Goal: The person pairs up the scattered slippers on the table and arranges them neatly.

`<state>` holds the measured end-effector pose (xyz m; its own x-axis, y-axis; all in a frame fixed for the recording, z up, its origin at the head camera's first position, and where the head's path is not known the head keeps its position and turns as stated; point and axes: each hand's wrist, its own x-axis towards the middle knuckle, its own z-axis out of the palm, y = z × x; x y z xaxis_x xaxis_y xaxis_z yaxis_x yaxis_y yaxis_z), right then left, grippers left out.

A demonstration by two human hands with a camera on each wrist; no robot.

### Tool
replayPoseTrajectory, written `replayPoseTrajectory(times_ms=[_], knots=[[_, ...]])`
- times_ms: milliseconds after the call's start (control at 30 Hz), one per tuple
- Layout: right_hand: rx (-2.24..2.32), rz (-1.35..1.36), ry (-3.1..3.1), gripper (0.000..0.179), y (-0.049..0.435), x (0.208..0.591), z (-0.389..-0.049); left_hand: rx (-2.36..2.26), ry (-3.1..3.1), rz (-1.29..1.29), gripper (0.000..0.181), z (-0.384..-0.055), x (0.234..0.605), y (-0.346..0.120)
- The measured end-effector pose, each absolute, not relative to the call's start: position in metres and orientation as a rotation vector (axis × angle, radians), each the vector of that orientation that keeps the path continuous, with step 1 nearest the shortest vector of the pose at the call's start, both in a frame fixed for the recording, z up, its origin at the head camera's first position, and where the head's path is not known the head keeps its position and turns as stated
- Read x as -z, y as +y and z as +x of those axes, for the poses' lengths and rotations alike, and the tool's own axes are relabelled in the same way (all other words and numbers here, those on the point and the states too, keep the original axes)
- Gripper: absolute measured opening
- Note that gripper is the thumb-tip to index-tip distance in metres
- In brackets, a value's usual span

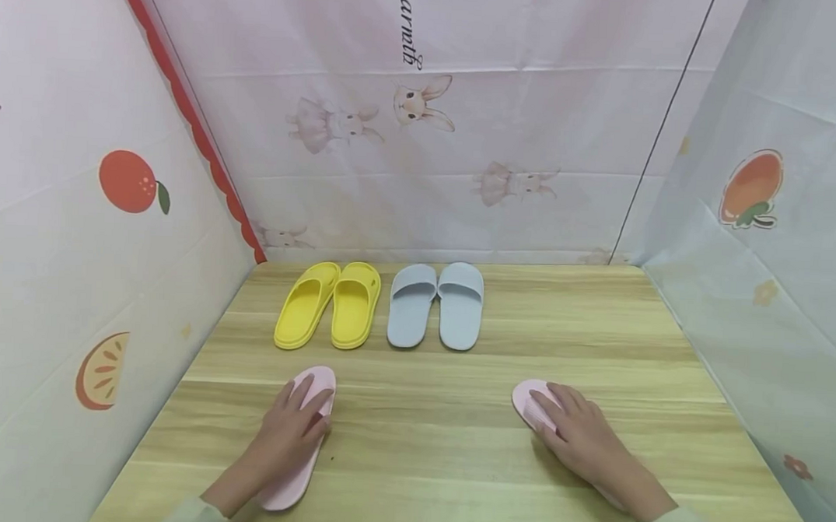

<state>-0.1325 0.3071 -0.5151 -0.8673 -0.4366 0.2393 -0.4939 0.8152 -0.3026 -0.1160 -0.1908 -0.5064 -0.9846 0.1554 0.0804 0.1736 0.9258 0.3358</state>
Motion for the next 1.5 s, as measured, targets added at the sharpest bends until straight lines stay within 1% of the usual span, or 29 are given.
replayPoseTrajectory(times_ms=[233,567,933,1267,1500], knots=[[-0.541,0.686,-2.843,0.052,0.298,0.517,-0.126,0.536,-3.036,-0.273,0.05,-0.117,0.509,-0.18],[-0.656,0.418,-3.025,0.056,0.269,0.507,-0.115,0.526,-3.034,-0.282,0.05,-0.116,0.507,-0.162],[-0.623,0.205,-2.968,0.055,0.245,0.513,-0.104,0.555,-3.016,-0.243,0.048,-0.113,0.508,-0.142],[-0.721,-0.029,-2.949,0.058,0.218,0.516,-0.096,0.56,-2.99,-0.209,0.047,-0.108,0.506,-0.123],[-0.712,-0.107,-2.915,0.058,0.205,0.52,-0.095,0.575,-3.006,-0.197,0.047,-0.106,0.507,-0.109]])
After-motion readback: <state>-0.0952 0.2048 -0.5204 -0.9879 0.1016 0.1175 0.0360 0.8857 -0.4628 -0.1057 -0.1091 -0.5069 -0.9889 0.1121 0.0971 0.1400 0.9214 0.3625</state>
